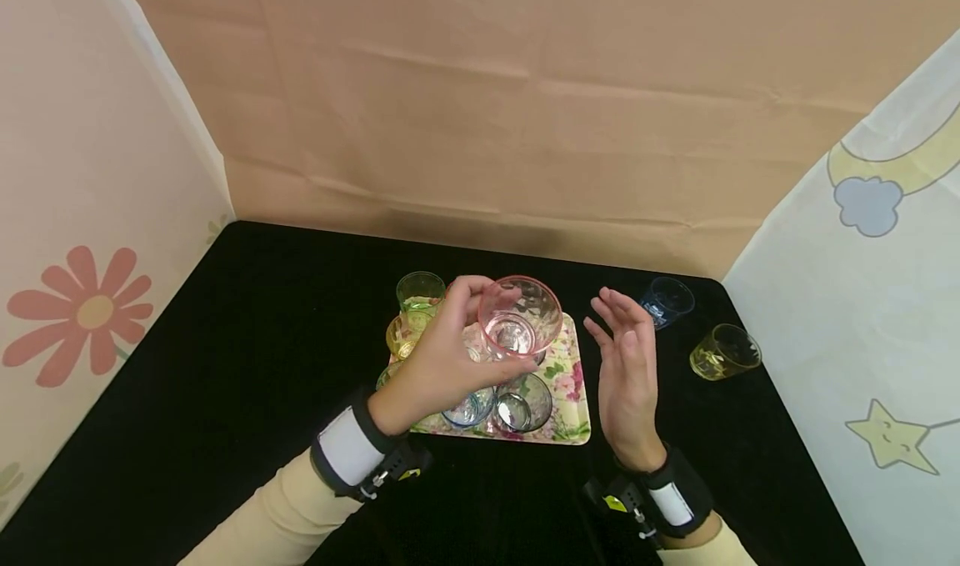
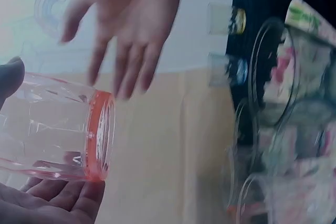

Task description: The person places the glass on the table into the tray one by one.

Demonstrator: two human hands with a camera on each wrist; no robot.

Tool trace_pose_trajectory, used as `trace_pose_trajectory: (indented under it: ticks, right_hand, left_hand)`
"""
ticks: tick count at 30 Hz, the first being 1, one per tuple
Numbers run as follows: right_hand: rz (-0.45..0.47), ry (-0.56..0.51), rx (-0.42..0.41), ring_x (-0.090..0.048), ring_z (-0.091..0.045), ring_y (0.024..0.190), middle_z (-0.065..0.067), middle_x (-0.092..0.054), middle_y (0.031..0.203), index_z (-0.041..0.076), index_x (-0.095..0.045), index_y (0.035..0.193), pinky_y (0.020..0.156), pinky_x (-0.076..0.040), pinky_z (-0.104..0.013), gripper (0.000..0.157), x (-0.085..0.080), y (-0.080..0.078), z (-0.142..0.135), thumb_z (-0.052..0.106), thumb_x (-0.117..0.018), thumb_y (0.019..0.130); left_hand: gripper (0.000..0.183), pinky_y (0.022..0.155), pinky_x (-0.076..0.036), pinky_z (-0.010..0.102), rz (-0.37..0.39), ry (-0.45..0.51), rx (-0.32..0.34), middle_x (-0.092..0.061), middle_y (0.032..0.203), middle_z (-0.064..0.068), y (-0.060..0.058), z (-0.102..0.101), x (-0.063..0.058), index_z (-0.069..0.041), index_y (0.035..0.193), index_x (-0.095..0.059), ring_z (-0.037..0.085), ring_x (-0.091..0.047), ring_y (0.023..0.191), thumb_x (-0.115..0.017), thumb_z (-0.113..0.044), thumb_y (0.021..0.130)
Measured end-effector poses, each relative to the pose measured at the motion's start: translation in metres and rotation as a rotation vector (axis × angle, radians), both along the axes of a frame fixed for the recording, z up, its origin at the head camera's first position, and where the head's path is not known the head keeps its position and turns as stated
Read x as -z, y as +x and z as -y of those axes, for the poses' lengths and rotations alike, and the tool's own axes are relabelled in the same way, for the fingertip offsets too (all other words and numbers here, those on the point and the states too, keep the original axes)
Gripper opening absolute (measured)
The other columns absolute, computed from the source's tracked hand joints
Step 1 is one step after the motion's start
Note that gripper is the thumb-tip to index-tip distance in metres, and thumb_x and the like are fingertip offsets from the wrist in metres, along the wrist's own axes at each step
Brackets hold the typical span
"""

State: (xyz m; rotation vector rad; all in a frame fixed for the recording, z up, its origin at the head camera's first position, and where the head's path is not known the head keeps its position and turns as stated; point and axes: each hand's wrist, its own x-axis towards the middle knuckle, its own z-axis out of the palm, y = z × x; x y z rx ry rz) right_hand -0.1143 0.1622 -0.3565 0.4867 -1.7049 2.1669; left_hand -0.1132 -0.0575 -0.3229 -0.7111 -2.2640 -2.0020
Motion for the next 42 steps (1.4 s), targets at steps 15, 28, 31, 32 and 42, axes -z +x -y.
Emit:
trace_pose_trajectory:
  ticks: [15, 28, 31, 32, 42]
  right_hand:
    - [0.007, 0.036, -0.173, -0.012, -0.030, 0.154, -0.013, -0.015, 0.168, 0.010, -0.012, 0.163, 0.124, -0.011, -0.043, 0.083, -0.014, 0.007, 0.020, 0.064, -0.032, 0.103]
    - [-0.001, 0.109, -0.285, -0.013, -0.028, 0.154, -0.009, -0.015, 0.169, 0.008, -0.012, 0.163, 0.124, -0.008, -0.051, 0.077, -0.010, 0.010, 0.010, 0.058, -0.027, 0.106]
    - [0.006, 0.130, -0.304, -0.016, -0.026, 0.153, -0.007, -0.016, 0.169, 0.008, -0.013, 0.162, 0.124, -0.011, -0.046, 0.075, -0.008, 0.012, 0.008, 0.057, -0.026, 0.107]
    - [0.002, 0.139, -0.306, -0.017, -0.026, 0.153, -0.007, -0.017, 0.168, 0.009, -0.015, 0.162, 0.123, -0.014, -0.043, 0.073, -0.007, 0.012, 0.007, 0.056, -0.026, 0.107]
    - [-0.016, 0.196, -0.414, -0.025, -0.020, 0.151, -0.010, -0.017, 0.168, 0.013, -0.012, 0.161, 0.118, -0.028, -0.027, 0.075, -0.003, 0.015, -0.002, 0.040, -0.051, 0.104]
  left_hand:
    - [0.083, 0.104, -0.048, 0.038, 0.030, -0.030, 0.167, -0.050, 0.143, 0.009, 0.009, -0.036, 0.009, -0.008, 0.143, -0.038, 0.022, -0.052, 0.129, -0.089, -0.011, 0.078]
    - [0.083, 0.094, -0.048, 0.037, -0.099, -0.132, 0.112, -0.046, 0.128, 0.008, 0.005, -0.028, 0.014, -0.005, 0.150, -0.048, 0.018, -0.046, 0.109, -0.089, -0.016, 0.079]
    - [0.084, 0.094, -0.048, 0.032, -0.109, -0.130, 0.120, -0.049, 0.128, 0.009, 0.003, -0.027, 0.015, -0.003, 0.151, -0.046, 0.018, -0.049, 0.105, -0.089, -0.014, 0.079]
    - [0.085, 0.095, -0.049, 0.030, -0.111, -0.121, 0.124, -0.050, 0.129, 0.009, 0.002, -0.026, 0.015, -0.002, 0.151, -0.045, 0.018, -0.050, 0.107, -0.088, -0.013, 0.079]
    - [0.060, 0.101, -0.049, 0.029, -0.032, 0.017, 0.123, -0.057, 0.129, 0.014, -0.004, -0.019, 0.017, -0.001, 0.128, -0.048, 0.024, -0.060, 0.119, -0.084, 0.000, 0.080]
